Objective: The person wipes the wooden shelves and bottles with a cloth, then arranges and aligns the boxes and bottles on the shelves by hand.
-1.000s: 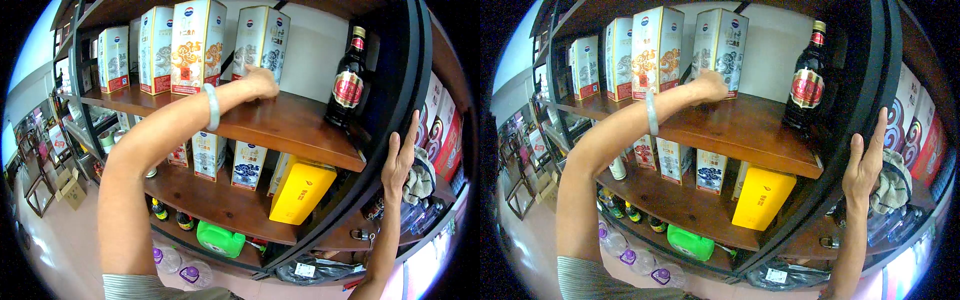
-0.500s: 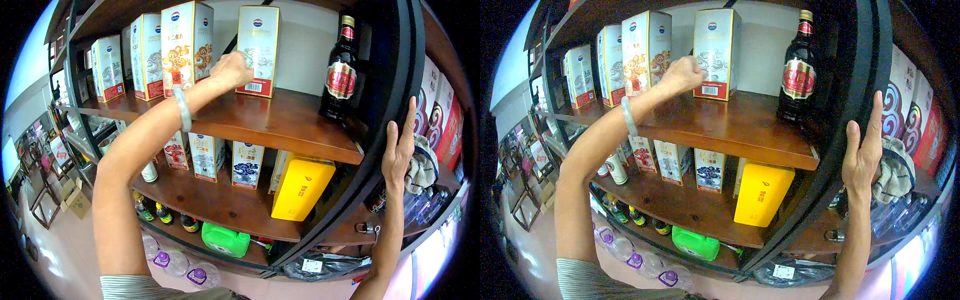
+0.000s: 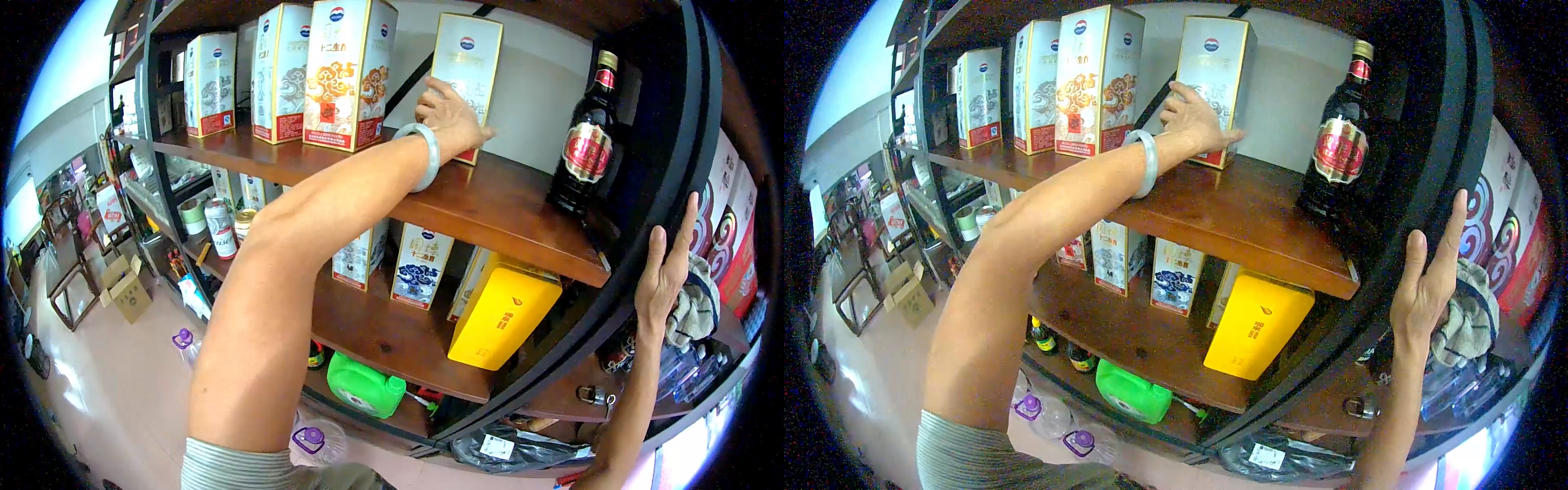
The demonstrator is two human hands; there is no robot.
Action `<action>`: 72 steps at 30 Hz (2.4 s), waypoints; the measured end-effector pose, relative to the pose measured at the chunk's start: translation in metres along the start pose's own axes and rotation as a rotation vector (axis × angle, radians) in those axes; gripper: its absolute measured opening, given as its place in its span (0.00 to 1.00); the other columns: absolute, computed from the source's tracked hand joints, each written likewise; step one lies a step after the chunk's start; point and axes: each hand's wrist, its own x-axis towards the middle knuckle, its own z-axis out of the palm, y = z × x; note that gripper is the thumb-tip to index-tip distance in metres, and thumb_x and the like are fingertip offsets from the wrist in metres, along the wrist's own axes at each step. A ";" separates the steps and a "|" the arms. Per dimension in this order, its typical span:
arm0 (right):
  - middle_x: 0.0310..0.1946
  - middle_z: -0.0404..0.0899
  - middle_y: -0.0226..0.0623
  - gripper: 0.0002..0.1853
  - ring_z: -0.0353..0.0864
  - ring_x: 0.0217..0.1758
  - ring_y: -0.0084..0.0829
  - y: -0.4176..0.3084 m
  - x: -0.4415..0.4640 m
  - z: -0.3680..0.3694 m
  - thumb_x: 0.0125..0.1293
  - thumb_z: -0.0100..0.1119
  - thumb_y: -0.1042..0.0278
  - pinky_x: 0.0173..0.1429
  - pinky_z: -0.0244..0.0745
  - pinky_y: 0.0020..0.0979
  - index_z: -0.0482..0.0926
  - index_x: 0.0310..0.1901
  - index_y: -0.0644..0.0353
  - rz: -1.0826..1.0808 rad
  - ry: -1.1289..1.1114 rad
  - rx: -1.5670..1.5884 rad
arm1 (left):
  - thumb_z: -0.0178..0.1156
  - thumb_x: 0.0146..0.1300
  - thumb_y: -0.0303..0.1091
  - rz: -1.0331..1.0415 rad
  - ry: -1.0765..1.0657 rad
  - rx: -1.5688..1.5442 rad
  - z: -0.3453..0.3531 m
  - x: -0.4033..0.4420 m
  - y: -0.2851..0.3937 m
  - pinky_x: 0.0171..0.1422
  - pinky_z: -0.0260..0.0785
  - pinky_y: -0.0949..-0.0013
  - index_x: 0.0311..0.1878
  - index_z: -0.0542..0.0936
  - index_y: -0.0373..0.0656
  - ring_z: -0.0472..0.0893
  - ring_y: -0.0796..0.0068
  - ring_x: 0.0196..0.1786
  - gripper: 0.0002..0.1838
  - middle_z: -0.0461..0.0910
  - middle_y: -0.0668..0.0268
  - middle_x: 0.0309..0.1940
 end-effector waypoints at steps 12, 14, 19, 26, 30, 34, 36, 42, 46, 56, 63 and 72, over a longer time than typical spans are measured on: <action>0.69 0.53 0.47 0.29 0.53 0.72 0.37 0.002 0.001 -0.001 0.69 0.42 0.66 0.71 0.45 0.31 0.50 0.68 0.65 -0.030 -0.002 -0.003 | 0.66 0.47 0.33 0.344 -0.630 -0.663 -0.015 0.043 -0.041 0.63 0.57 0.41 0.65 0.51 0.31 0.61 0.51 0.65 0.45 0.64 0.46 0.59; 0.69 0.53 0.47 0.29 0.53 0.71 0.37 0.001 0.001 -0.001 0.69 0.42 0.66 0.71 0.45 0.31 0.50 0.68 0.65 -0.033 0.001 -0.003 | 0.67 0.48 0.36 0.331 -0.614 -0.650 -0.005 0.055 -0.045 0.67 0.52 0.39 0.67 0.48 0.37 0.58 0.51 0.68 0.48 0.61 0.51 0.62; 0.68 0.54 0.46 0.29 0.54 0.71 0.37 0.000 0.001 -0.002 0.69 0.42 0.64 0.72 0.45 0.32 0.51 0.68 0.65 -0.020 -0.002 0.015 | 0.64 0.54 0.33 0.403 -0.764 -0.717 -0.022 0.042 -0.045 0.70 0.54 0.53 0.68 0.48 0.36 0.59 0.58 0.68 0.44 0.60 0.52 0.64; 0.69 0.54 0.46 0.29 0.54 0.71 0.37 0.001 0.001 -0.001 0.69 0.42 0.61 0.72 0.44 0.32 0.52 0.68 0.64 -0.017 0.003 -0.018 | 0.66 0.52 0.34 0.413 -0.849 -0.760 -0.024 0.050 -0.053 0.71 0.53 0.51 0.66 0.55 0.36 0.61 0.60 0.67 0.41 0.63 0.54 0.63; 0.68 0.55 0.45 0.29 0.55 0.71 0.37 -0.001 0.000 -0.001 0.69 0.42 0.62 0.72 0.46 0.32 0.53 0.68 0.64 -0.017 0.014 0.004 | 0.65 0.54 0.35 0.406 -0.879 -0.793 -0.023 0.055 -0.059 0.70 0.56 0.55 0.65 0.60 0.37 0.64 0.61 0.65 0.37 0.66 0.56 0.61; 0.68 0.56 0.45 0.28 0.56 0.70 0.38 0.003 0.000 0.000 0.69 0.43 0.61 0.71 0.47 0.33 0.54 0.67 0.64 -0.051 0.040 -0.035 | 0.66 0.54 0.35 0.402 -0.893 -0.768 -0.025 0.055 -0.059 0.71 0.56 0.57 0.63 0.62 0.37 0.66 0.64 0.64 0.36 0.67 0.58 0.60; 0.68 0.56 0.45 0.28 0.56 0.71 0.38 0.004 0.000 0.001 0.69 0.43 0.61 0.72 0.47 0.33 0.55 0.67 0.64 -0.059 0.047 -0.036 | 0.65 0.55 0.35 0.411 -0.896 -0.761 -0.025 0.055 -0.061 0.71 0.56 0.57 0.63 0.62 0.38 0.66 0.64 0.64 0.34 0.67 0.58 0.60; 0.67 0.57 0.45 0.28 0.56 0.71 0.39 0.009 -0.002 0.001 0.69 0.45 0.61 0.72 0.47 0.34 0.55 0.67 0.63 -0.078 0.058 -0.010 | 0.62 0.58 0.34 0.392 -0.830 -0.717 -0.032 0.048 -0.060 0.70 0.58 0.57 0.63 0.62 0.38 0.68 0.65 0.62 0.31 0.69 0.60 0.59; 0.66 0.60 0.45 0.27 0.59 0.69 0.39 0.009 -0.003 0.000 0.68 0.46 0.64 0.70 0.51 0.33 0.57 0.66 0.63 -0.056 0.057 0.042 | 0.62 0.59 0.36 0.379 -0.843 -0.741 -0.031 0.053 -0.065 0.69 0.60 0.58 0.63 0.63 0.39 0.69 0.66 0.61 0.31 0.69 0.62 0.58; 0.64 0.63 0.44 0.26 0.64 0.66 0.37 0.013 -0.003 -0.001 0.67 0.49 0.66 0.68 0.56 0.32 0.60 0.65 0.64 -0.139 0.094 0.045 | 0.53 0.65 0.51 0.194 -0.442 -0.663 -0.025 0.053 -0.071 0.43 0.77 0.66 0.51 0.71 0.30 0.78 0.66 0.45 0.28 0.74 0.52 0.45; 0.64 0.62 0.45 0.26 0.64 0.66 0.37 0.012 -0.004 -0.002 0.67 0.48 0.66 0.68 0.56 0.32 0.59 0.65 0.63 -0.129 0.080 -0.013 | 0.62 0.43 0.68 0.509 -0.143 -0.299 -0.017 0.029 -0.039 0.68 0.54 0.47 0.69 0.38 0.33 0.50 0.36 0.68 0.65 0.45 0.36 0.65; 0.65 0.62 0.44 0.26 0.64 0.66 0.37 0.009 -0.005 -0.001 0.68 0.48 0.66 0.68 0.55 0.31 0.59 0.65 0.64 -0.110 0.076 -0.011 | 0.61 0.53 0.27 0.167 -0.371 -0.713 -0.030 0.037 -0.057 0.49 0.64 0.68 0.49 0.73 0.34 0.73 0.72 0.44 0.19 0.77 0.63 0.41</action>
